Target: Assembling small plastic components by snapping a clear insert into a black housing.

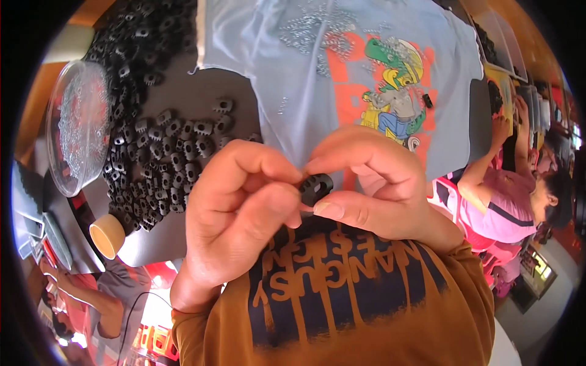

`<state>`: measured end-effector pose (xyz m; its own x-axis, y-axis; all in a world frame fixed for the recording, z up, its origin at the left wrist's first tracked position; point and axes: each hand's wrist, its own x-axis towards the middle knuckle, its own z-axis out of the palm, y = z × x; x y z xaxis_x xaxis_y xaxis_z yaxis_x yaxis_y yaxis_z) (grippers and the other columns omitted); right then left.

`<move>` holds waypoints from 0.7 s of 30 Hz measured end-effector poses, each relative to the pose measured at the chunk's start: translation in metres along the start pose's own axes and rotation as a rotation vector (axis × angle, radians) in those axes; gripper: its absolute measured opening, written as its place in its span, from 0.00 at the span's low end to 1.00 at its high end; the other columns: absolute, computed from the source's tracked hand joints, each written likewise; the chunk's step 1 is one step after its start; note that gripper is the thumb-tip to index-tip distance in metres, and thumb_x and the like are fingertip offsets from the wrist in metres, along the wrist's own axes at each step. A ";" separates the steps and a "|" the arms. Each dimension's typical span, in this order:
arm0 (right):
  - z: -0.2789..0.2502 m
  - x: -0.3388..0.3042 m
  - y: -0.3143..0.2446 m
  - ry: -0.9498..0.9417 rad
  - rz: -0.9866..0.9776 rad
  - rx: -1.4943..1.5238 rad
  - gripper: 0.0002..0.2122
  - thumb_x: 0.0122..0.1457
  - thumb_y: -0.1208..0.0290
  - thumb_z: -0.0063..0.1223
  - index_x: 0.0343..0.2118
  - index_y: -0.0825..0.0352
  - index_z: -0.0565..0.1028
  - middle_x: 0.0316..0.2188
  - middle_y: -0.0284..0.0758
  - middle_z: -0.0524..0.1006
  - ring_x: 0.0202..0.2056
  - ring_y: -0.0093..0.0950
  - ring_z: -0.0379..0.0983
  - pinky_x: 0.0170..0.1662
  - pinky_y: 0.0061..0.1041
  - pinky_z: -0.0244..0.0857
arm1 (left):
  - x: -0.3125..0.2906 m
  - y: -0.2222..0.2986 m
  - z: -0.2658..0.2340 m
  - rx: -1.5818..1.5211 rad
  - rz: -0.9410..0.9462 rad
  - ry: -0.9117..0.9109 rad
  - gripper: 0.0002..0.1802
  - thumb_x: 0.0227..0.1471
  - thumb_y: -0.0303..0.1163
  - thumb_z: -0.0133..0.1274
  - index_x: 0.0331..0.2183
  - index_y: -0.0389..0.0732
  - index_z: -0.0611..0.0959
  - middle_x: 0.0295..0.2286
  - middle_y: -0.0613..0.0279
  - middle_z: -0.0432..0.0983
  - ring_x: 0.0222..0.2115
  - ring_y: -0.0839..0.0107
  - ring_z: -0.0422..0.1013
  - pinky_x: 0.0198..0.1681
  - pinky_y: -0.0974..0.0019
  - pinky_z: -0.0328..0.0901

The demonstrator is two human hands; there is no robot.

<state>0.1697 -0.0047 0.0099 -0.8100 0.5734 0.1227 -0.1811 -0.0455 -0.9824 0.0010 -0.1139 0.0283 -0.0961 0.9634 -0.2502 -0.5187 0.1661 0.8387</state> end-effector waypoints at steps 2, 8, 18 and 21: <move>0.003 -0.005 0.002 0.076 0.082 0.177 0.10 0.54 0.77 0.59 0.39 0.71 0.75 0.36 0.33 0.75 0.35 0.21 0.70 0.39 0.21 0.64 | 0.003 0.001 0.001 -0.028 -0.018 -0.016 0.11 0.56 0.22 0.48 0.42 0.32 0.71 0.33 0.61 0.73 0.30 0.79 0.68 0.35 0.76 0.64; -0.009 -0.014 0.007 -0.009 0.155 0.365 0.14 0.54 0.85 0.55 0.43 0.73 0.70 0.40 0.37 0.71 0.41 0.24 0.70 0.44 0.24 0.64 | 0.004 -0.002 0.014 0.235 0.064 0.013 0.12 0.51 0.17 0.50 0.40 0.33 0.74 0.33 0.62 0.73 0.32 0.79 0.68 0.36 0.76 0.63; -0.029 -0.016 0.018 0.024 -0.096 0.014 0.16 0.50 0.85 0.58 0.43 0.72 0.72 0.39 0.36 0.71 0.38 0.23 0.68 0.37 0.19 0.61 | 0.020 -0.006 0.025 0.471 0.065 0.031 0.11 0.51 0.19 0.54 0.39 0.33 0.75 0.31 0.61 0.75 0.30 0.76 0.70 0.34 0.75 0.65; -0.023 -0.017 0.012 0.128 -0.129 0.060 0.16 0.49 0.86 0.59 0.42 0.72 0.73 0.39 0.36 0.71 0.37 0.23 0.69 0.37 0.19 0.61 | 0.023 -0.008 0.029 0.258 -0.046 0.024 0.10 0.56 0.22 0.49 0.41 0.33 0.71 0.33 0.60 0.75 0.30 0.79 0.70 0.34 0.77 0.66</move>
<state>0.1941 0.0034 -0.0071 -0.7011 0.6768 0.2247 -0.3152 -0.0115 -0.9490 0.0274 -0.0869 0.0299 -0.0997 0.9488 -0.2997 -0.2899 0.2604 0.9210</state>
